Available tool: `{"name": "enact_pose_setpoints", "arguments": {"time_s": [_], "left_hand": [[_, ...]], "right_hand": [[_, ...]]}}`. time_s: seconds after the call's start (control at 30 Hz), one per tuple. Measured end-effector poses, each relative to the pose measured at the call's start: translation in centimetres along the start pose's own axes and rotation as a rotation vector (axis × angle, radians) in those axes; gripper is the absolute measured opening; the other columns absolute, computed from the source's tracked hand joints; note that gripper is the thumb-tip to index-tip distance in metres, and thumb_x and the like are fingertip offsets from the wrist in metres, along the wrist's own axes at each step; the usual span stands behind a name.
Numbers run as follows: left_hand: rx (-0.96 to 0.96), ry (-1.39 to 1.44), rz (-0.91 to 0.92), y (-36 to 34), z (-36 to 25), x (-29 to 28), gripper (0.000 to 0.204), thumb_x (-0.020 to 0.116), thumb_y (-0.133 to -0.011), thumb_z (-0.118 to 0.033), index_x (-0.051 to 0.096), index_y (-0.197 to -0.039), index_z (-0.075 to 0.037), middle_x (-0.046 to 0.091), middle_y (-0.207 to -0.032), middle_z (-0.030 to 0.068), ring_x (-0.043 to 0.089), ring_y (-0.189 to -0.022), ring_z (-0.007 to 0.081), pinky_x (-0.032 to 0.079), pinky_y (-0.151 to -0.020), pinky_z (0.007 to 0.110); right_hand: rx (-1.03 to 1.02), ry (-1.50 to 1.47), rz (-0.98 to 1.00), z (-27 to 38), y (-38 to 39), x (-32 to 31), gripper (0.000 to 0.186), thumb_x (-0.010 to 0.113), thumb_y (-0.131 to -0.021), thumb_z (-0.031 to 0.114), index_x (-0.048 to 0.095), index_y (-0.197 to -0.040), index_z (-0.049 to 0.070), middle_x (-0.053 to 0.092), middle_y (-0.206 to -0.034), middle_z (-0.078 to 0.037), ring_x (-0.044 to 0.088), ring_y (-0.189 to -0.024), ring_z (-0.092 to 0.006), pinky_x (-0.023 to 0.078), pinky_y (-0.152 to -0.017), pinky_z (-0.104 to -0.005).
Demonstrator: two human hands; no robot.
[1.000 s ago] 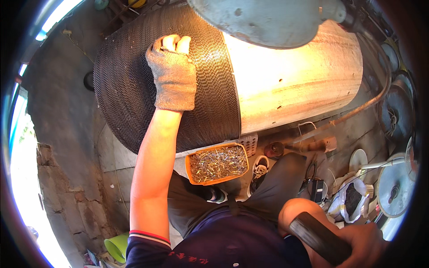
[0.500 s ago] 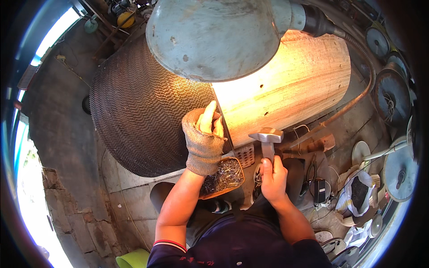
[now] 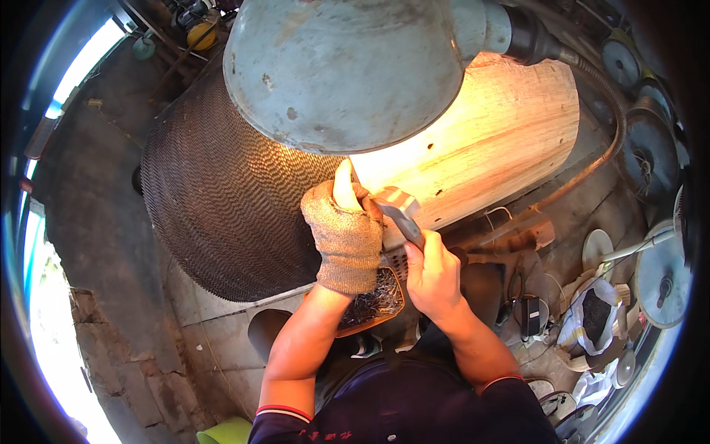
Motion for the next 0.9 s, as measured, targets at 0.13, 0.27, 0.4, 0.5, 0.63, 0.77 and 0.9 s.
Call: {"name": "enact_pose_setpoints", "arguments": {"time_s": [0.13,0.27,0.4,0.5,0.63,0.77,0.9], "left_hand": [[0.121,-0.112,-0.072,-0.3,0.2,0.3,0.070,0.078,-0.075,-0.008,0.053,-0.140,0.001,0.063,-0.085,0.0076,0.060,-0.082,0.0308,0.047,-0.078,0.047],[0.147,-0.161,-0.116,-0.5,-0.3,0.2,0.068,0.078,-0.076,-0.011,0.054,-0.139,0.002,0.062,-0.083,0.0072,0.059,-0.077,0.0296,0.047,-0.074,0.046],[0.070,-0.120,-0.046,-0.1,-0.2,0.2,0.068,0.079,-0.076,-0.011,0.054,-0.138,0.002,0.063,-0.085,0.0068,0.060,-0.081,0.0305,0.046,-0.079,0.046],[0.038,-0.092,-0.034,0.0,0.1,0.3,0.069,0.079,-0.077,-0.007,0.053,-0.140,0.002,0.063,-0.091,0.0078,0.060,-0.089,0.0310,0.046,-0.086,0.047],[0.098,-0.141,-0.060,0.2,-1.2,-1.0,0.082,0.082,-0.073,-0.001,0.046,-0.146,0.007,0.064,-0.107,0.0100,0.059,-0.105,0.0321,0.047,-0.097,0.046],[0.101,-0.164,-0.070,3.2,-1.8,-2.8,0.087,0.085,-0.067,0.000,0.046,-0.145,0.006,0.064,-0.122,0.0123,0.059,-0.114,0.0358,0.046,-0.105,0.048],[0.133,-0.074,0.083,8.7,-0.5,-4.0,0.072,0.084,-0.070,-0.003,0.056,-0.137,0.002,0.064,-0.116,0.0157,0.060,-0.107,0.0377,0.049,-0.097,0.052]], "right_hand": [[-0.006,0.041,-0.019,-0.2,-0.4,0.0,0.025,0.067,-0.100,0.016,0.059,-0.115,-0.003,0.070,-0.087,-0.024,0.070,-0.075,-0.0451,0.055,-0.064,-0.0491],[-0.046,0.114,-0.005,0.1,-0.7,-0.4,0.026,0.069,-0.099,0.015,0.059,-0.114,-0.003,0.069,-0.087,-0.024,0.069,-0.074,-0.0458,0.055,-0.063,-0.0492],[-0.055,0.104,-0.033,0.3,-0.7,-0.4,0.023,0.068,-0.099,0.014,0.059,-0.112,-0.002,0.068,-0.084,-0.024,0.067,-0.072,-0.0467,0.054,-0.063,-0.0488],[-0.003,0.208,0.066,1.2,-1.0,-0.5,0.018,0.064,-0.100,0.009,0.060,-0.114,-0.003,0.068,-0.088,-0.026,0.068,-0.075,-0.0468,0.054,-0.066,-0.0459],[-0.104,0.069,-0.051,0.1,-0.5,-0.5,0.018,0.063,-0.101,0.008,0.059,-0.114,-0.004,0.067,-0.085,-0.025,0.068,-0.073,-0.0451,0.054,-0.066,-0.0440],[-0.157,0.181,-0.034,-0.2,-0.5,0.0,0.026,0.069,-0.097,0.013,0.060,-0.115,-0.004,0.069,-0.088,-0.024,0.069,-0.075,-0.0455,0.056,-0.065,-0.0472],[-0.202,0.072,-0.083,-1.7,-0.3,0.4,0.027,0.065,-0.100,0.015,0.058,-0.115,-0.007,0.067,-0.084,-0.024,0.068,-0.071,-0.0464,0.055,-0.062,-0.0466]]}}
Point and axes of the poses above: each hand's wrist, its own y-axis away from the middle knuckle, its own x-axis out of the palm, z = x × y, the point moved 3 cm from there along -y, towards the middle knuckle
